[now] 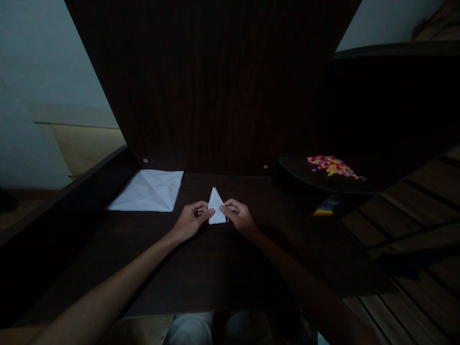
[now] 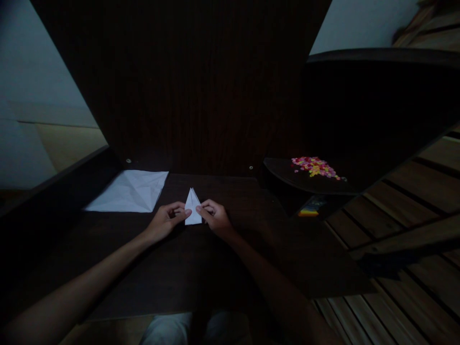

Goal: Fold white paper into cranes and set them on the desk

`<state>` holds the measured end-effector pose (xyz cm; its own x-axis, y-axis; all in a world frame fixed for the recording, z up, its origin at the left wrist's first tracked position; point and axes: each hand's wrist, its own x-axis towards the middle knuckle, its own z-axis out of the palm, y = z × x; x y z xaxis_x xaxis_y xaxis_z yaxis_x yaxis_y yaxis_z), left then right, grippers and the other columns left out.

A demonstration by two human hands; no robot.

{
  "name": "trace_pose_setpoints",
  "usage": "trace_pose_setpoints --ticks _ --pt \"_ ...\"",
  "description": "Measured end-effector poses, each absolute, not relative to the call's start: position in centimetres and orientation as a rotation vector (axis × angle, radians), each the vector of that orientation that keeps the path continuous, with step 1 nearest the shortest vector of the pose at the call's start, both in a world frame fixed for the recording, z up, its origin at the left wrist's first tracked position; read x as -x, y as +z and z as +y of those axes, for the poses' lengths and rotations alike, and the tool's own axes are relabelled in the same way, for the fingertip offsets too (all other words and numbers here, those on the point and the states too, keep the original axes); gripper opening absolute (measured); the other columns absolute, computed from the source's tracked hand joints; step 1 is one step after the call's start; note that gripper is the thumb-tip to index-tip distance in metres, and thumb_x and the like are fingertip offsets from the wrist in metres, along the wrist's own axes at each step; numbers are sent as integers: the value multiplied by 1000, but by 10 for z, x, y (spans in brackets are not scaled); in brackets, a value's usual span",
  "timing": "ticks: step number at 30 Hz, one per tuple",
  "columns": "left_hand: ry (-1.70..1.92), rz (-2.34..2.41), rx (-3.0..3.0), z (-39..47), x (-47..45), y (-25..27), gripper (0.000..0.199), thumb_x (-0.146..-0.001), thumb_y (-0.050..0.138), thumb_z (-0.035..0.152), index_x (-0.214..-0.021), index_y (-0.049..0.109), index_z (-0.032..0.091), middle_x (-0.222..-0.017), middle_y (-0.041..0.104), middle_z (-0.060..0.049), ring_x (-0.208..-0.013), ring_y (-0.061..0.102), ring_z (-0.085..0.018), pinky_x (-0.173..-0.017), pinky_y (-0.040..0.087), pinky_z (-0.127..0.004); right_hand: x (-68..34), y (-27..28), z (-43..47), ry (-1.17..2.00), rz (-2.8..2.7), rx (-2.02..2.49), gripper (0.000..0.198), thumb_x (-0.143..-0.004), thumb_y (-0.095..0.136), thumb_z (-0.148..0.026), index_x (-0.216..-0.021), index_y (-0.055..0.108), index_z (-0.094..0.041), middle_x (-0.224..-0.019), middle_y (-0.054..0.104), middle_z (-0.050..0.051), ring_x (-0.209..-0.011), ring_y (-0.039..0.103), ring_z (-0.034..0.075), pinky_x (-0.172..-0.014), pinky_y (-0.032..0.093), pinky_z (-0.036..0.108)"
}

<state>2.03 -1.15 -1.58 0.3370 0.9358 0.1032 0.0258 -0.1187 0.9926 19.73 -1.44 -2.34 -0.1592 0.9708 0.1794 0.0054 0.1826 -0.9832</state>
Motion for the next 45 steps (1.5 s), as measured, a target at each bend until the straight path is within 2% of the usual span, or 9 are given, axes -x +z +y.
trace_pose_setpoints --ticks 6,13,19,24,31,36,45 --pt "1100 989 -1460 -9 -20 -19 30 -71 68 42 -78 62 13 -66 60 0 -61 54 -11 -60 41 -22 -198 -25 -16 1271 -1545 1047 30 -73 63 -44 -66 55 -16 -59 63 1 -50 53 9 -51 43 22" --pt "1050 949 -1442 -10 -23 -17 30 -71 68 42 -79 60 14 -64 59 1 -60 54 -11 -58 42 -22 -200 -23 -18 1148 -1601 1041 31 -77 59 -42 -61 53 -17 -52 59 -1 -48 51 9 -50 41 22" --pt "1014 904 -1380 -12 -24 -13 31 -67 73 37 -82 61 13 -68 63 -1 -63 59 -12 -63 45 -24 -202 -29 -16 1059 -1613 1030 33 -79 58 -44 -61 50 -17 -50 56 -1 -47 50 9 -49 39 22" --pt "902 907 -1476 -14 -22 -12 28 -67 73 36 -76 64 11 -66 65 -3 -62 60 -13 -62 45 -24 -203 -33 -14 1049 -1610 1033 34 -77 59 -46 -60 49 -18 -50 57 -1 -46 50 10 -49 39 22" --pt "946 951 -1534 -11 -21 -16 28 -70 69 39 -73 63 12 -62 63 -2 -59 59 -13 -59 44 -24 -200 -31 -13 1158 -1576 1058 34 -76 60 -48 -64 54 -17 -52 58 -1 -46 51 9 -49 40 22" --pt "956 946 -1557 -12 -22 -15 28 -70 69 39 -70 62 13 -60 62 -1 -57 58 -13 -57 42 -23 -200 -32 -14 1142 -1585 1062 36 -73 63 -48 -60 49 -18 -50 56 -2 -45 49 9 -49 39 22" --pt "931 948 -1573 -15 -22 -10 30 -69 70 40 -65 59 13 -56 61 -1 -53 55 -11 -54 39 -22 -202 -30 -17 1033 -1664 1080 38 -76 59 -48 -57 44 -19 -44 50 -4 -41 42 7 -47 35 21"
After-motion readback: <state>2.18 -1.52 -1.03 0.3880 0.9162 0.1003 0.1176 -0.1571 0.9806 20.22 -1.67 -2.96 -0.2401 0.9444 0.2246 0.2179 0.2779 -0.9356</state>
